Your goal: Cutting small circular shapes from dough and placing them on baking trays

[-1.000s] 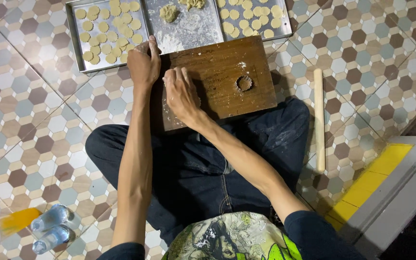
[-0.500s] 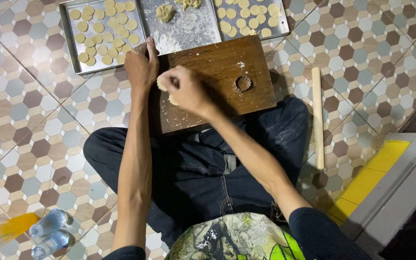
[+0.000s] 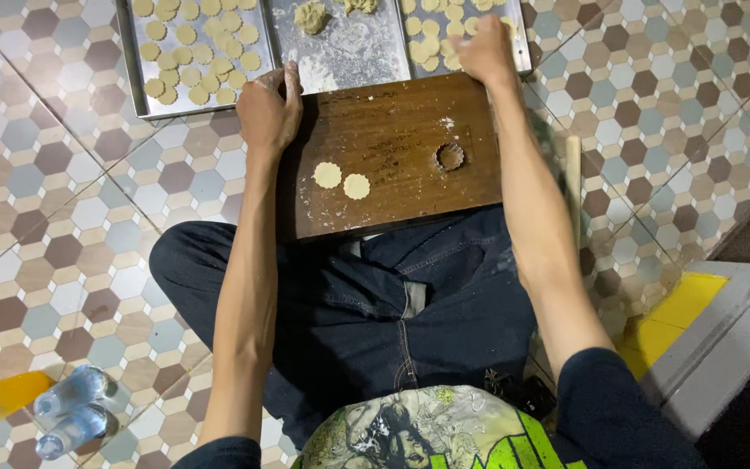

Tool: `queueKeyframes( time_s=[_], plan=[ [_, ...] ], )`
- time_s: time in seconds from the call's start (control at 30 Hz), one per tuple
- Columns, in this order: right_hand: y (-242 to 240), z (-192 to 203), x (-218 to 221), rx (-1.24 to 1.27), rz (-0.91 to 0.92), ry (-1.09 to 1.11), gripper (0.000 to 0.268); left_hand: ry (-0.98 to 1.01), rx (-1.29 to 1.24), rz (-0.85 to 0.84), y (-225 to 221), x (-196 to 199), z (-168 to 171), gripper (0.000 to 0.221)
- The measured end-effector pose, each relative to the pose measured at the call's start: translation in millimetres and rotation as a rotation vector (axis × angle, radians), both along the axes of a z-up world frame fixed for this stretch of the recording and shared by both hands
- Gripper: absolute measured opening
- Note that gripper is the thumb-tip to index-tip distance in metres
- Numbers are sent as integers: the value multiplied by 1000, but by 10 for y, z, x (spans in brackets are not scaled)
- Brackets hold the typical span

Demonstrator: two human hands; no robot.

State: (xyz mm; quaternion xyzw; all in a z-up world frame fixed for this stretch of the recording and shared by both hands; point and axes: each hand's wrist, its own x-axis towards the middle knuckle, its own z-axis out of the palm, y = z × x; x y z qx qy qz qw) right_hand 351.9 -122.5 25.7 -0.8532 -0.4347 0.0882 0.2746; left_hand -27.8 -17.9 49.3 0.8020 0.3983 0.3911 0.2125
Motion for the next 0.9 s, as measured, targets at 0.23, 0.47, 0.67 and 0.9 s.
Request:
queueKeyframes(
  time_s=[0.23,0.47,0.67,0.9],
  plan=[
    [-659,370,-471,231,164,-132,8,24,53,-3,34,19,-151,52],
    [-1056,799,-1735,213,395,-244,9,50,83,-8,56,30,-147,50],
    [-1196,369,-2551,62,615,-198,41,57,116,-24,32,19,-118,48],
    [-1204,41,-2797,225,497,-199,40,108,125,5,30,14,-157,41]
  ],
)
